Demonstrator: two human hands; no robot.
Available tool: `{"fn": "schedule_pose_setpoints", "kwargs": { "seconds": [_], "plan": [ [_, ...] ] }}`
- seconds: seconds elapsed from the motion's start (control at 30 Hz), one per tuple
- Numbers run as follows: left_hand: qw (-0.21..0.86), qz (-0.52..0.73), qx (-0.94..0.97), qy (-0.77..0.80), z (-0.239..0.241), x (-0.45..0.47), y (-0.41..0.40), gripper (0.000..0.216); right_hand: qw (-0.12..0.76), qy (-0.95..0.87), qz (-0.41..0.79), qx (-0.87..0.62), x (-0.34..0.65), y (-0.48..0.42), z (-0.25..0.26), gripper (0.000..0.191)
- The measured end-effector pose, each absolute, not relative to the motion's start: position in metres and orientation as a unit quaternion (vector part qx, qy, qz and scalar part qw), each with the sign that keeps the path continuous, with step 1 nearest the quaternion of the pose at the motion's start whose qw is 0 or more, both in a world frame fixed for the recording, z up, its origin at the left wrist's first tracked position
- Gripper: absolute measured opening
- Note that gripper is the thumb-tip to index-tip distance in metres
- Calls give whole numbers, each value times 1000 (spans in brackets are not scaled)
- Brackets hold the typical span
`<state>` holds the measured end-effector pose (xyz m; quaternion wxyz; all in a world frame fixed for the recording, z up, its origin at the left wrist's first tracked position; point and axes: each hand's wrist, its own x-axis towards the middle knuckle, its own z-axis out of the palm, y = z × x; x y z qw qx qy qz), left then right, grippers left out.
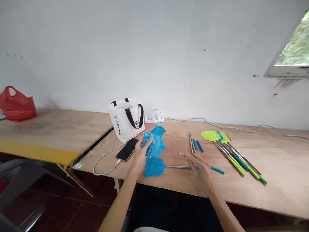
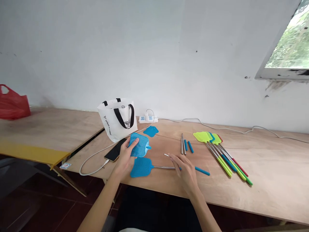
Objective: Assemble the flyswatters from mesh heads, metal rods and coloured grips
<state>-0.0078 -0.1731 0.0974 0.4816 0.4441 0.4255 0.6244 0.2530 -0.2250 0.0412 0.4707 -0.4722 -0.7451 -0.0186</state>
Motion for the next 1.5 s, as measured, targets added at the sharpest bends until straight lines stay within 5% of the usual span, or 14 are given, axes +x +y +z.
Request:
{"fn": "schedule_pose_setpoints", "kwargs": {
  "seconds": [0.3,0.77,1.27,1.5],
  "plan": [
    [528,584,450,422,90,13,-183,44,497,-731,65,-464,245,-247,59,27],
    [537,560,470,421,93,27,-191,43,479,-744,35,-465,241,-252,67,29],
    [477,556,533,424,98,32,-201,41,433,-759,-207,-441,243,-257,71,21],
    [506,536,514,439,96,33,-203,45,416,-756,-281,-420,245,-256,67,31]
  ]
}}
